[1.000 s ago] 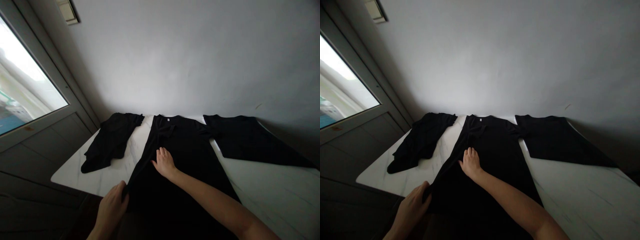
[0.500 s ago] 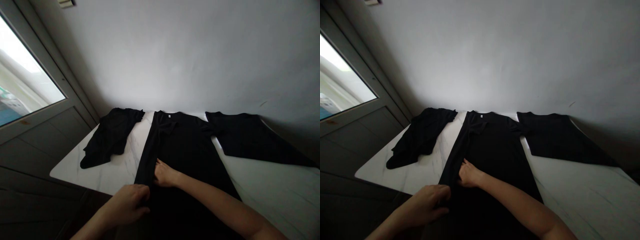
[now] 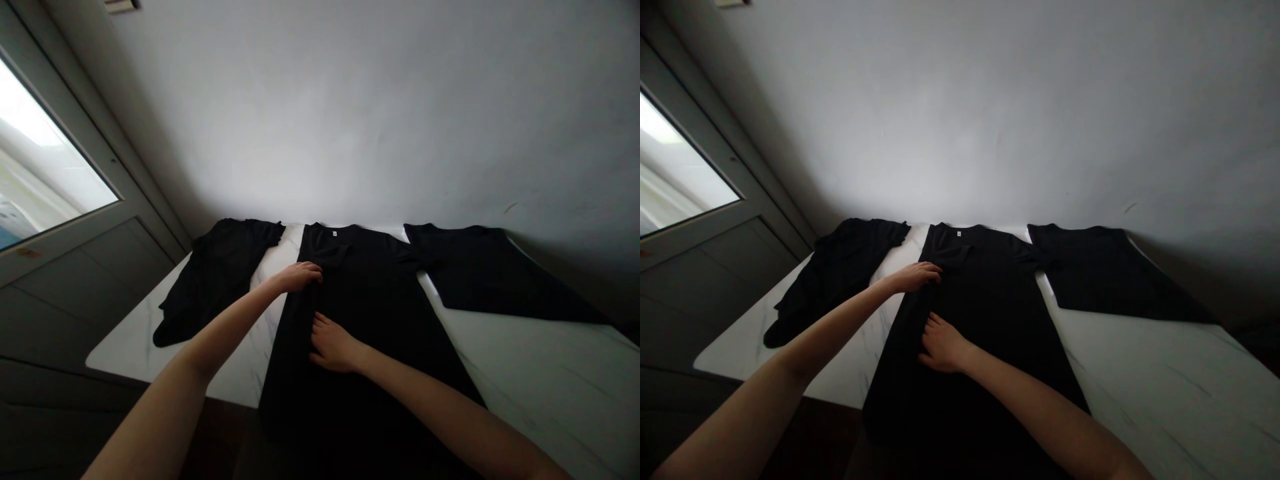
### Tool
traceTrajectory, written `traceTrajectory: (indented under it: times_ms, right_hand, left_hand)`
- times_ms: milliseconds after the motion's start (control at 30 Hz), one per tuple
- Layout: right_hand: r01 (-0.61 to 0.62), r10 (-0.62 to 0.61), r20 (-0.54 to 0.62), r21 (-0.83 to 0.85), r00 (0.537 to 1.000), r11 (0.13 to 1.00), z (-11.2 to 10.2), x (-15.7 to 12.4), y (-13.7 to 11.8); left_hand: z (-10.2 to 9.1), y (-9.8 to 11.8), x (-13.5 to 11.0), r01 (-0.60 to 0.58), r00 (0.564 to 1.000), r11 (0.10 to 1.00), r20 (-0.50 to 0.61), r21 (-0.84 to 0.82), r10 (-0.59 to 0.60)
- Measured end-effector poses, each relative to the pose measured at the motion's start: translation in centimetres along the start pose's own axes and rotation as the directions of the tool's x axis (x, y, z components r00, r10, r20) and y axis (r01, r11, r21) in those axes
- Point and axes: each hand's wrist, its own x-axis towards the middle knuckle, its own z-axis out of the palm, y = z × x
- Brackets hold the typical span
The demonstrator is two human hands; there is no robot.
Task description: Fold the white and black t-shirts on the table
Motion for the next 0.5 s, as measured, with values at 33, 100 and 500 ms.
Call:
traceTrajectory:
  times_ms: [33,100,500]
  right_hand:
    - [0.000,0.000,0.000,-0.006,1.000,1.000,-0.1,0.0,0.0]
    - [0.000,0.000,0.008,-0.020,1.000,1.000,-0.2,-0.1,0.0]
    - [0.160,-0.155,0.116,-0.032,0.981,0.987,0.4,-0.9,-2.3]
  left_hand:
    - [-0.1,-0.2,0.7,-0.022,1.000,0.999,0.015,0.023,0.022]
    - [-0.4,-0.3,1.7,-0.035,0.999,0.998,0.032,0.058,0.033]
    - [0.0,0.4,2.0,0.028,1.000,0.998,0.011,0.058,-0.029]
